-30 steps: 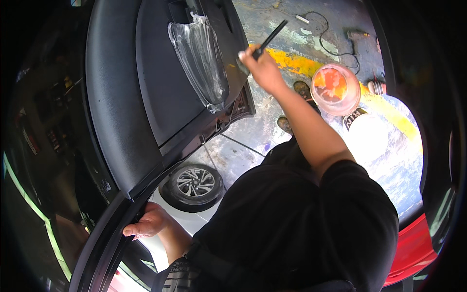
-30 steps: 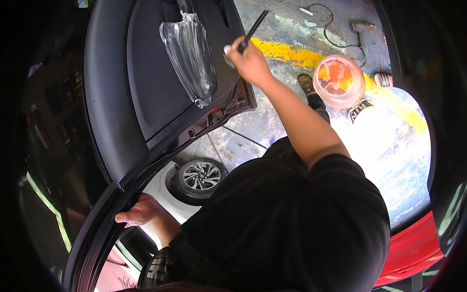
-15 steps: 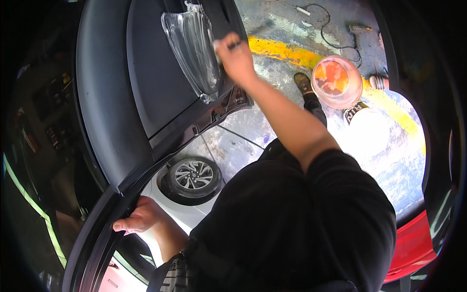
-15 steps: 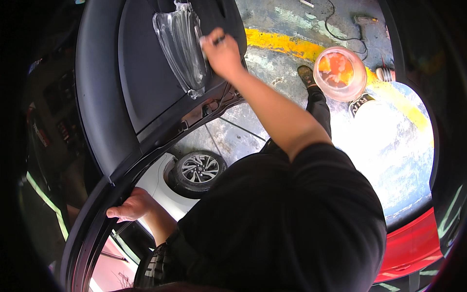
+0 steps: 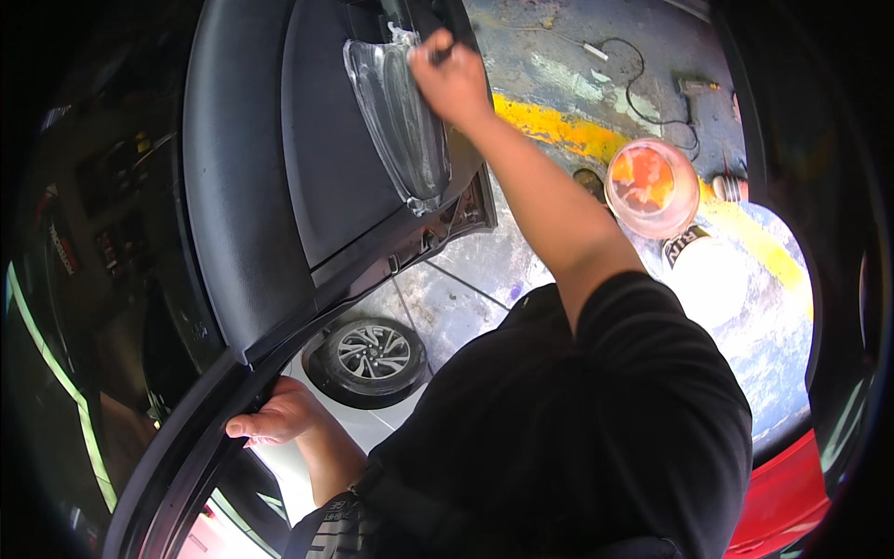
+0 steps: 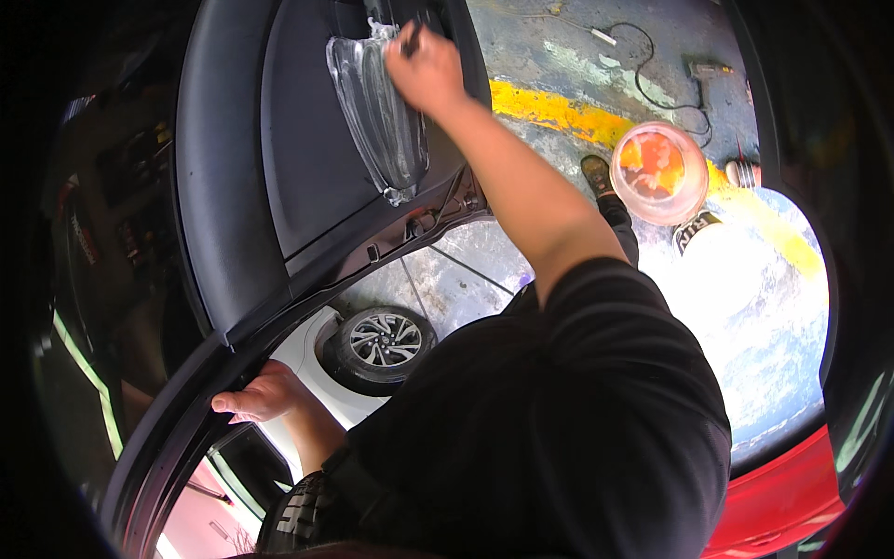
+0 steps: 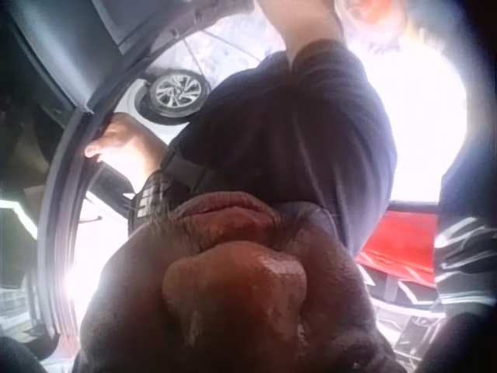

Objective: The person applies a white adhesive to the inner edge of a car door using a brush, then wipes the area with an orange cloth. The task involves repeated application and wiping of the same section.

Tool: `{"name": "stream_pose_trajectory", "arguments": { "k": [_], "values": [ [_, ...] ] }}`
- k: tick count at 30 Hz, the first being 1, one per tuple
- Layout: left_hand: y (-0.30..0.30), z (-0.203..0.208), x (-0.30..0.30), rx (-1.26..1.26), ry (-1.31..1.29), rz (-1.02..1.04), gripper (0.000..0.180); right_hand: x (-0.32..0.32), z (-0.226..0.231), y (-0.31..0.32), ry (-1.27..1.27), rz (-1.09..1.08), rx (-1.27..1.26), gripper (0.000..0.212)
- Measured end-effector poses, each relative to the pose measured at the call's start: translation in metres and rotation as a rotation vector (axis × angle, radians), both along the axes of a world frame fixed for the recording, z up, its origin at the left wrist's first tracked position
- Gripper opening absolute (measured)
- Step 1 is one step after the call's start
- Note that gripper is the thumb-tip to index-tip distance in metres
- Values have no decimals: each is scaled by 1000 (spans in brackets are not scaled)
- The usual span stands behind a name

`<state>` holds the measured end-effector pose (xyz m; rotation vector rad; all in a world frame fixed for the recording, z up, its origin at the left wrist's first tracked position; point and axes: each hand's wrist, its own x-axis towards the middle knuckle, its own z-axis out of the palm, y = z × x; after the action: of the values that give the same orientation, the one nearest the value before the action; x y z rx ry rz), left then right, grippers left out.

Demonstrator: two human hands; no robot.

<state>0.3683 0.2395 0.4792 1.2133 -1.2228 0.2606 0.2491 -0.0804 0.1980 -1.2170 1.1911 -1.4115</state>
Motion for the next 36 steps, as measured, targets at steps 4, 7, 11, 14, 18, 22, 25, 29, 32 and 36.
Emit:
{"name": "stream_pose_trajectory", "arguments": {
  "k": [4, 7, 11, 14, 18, 22, 25, 29, 32, 36],
  "values": [
    [12, -1, 10, -48, 43, 56, 55, 0, -6, 8, 65, -40, -24, 26],
    [1, -2, -8, -10, -26, 54, 55, -23, -25, 130, -102, 124, -61, 22],
    [10, -2, -6, -18, 13, 21, 55, -14, -12, 114, -158, 134, -65, 21],
    [-2, -5, -1, -90, -26, 17, 56, 7, 1, -3, 129, -15, -99, 27],
    [4, -5, 6, -25, -35, 48, 61, -1, 13, 35, 177, 49, -45, 21],
    [10, -11, 16, -132, -61, 155, 62, -59, 9, 195, 104, 363, -224, 15],
    [16, -4, 20, -50, -70, 131, 60, -115, -24, 243, 28, 345, 82, 17],
    [7, 1, 5, 23, -129, 90, 62, -216, -75, 263, 383, 287, 325, 27],
    [-15, -3, -20, -51, -137, 139, 79, -282, -115, 287, 396, 217, 495, 34],
    [-9, 5, -15, -52, -167, 211, 87, -350, -139, 321, 496, -20, 759, 26]
  ]
}}
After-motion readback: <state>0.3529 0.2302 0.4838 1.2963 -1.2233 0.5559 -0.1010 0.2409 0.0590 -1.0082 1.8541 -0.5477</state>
